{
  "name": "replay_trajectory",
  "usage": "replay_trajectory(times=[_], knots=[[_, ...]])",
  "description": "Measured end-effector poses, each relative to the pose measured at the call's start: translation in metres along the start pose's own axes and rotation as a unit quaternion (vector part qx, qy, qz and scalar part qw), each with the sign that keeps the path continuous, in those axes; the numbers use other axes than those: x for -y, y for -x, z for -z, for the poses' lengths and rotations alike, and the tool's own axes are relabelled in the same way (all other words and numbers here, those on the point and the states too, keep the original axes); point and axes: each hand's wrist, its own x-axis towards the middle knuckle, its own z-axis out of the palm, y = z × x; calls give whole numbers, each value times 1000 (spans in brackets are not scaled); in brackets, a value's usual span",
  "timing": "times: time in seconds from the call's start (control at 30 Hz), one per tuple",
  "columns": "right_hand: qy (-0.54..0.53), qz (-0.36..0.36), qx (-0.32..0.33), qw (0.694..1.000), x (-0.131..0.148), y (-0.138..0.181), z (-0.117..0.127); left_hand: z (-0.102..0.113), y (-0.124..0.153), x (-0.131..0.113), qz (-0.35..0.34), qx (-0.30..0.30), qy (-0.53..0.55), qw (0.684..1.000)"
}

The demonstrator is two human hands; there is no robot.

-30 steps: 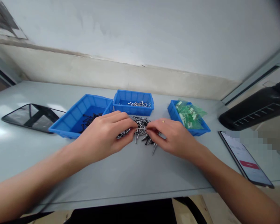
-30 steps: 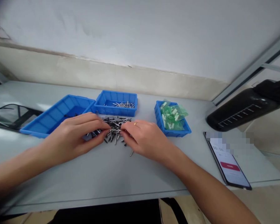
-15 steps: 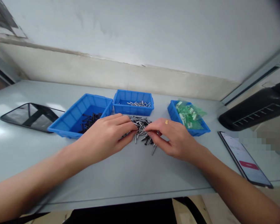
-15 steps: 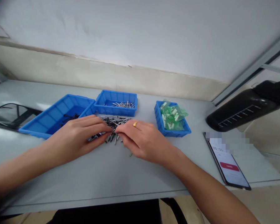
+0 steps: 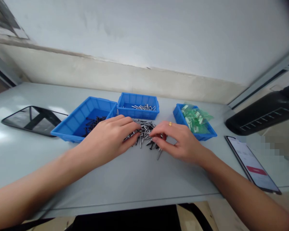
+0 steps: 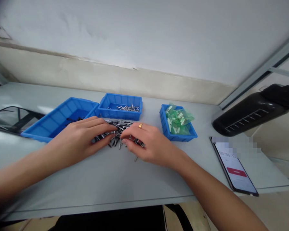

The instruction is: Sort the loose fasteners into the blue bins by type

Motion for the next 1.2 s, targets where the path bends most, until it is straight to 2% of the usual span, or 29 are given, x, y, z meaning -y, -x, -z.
replay_trajectory(times=[0.17,0.3,0.57,0.7,0.9,1.03,1.2], knots=[[-13,-117,-61,991,-5,-3,1,0,1,-1,14,-7,-16,1000],[-66,-184,-76,978,-11,-5,0,1,0,-2,-2,6,-20,1000],[-89,-224,-64,968,-39,-15,-15,-5,4,-11,-98,142,-17,985],[-94,-216,-71,969,-43,-14,-17,-6,5,-12,-102,174,-26,979],[-17,-173,-91,981,-30,-8,-10,-12,5,-6,-108,162,-41,980],[82,-123,-39,988,-23,-5,-8,-17,6,-3,-101,151,-48,982],[122,-50,104,986,-14,-3,-9,-19,6,-2,-66,101,-47,992]])
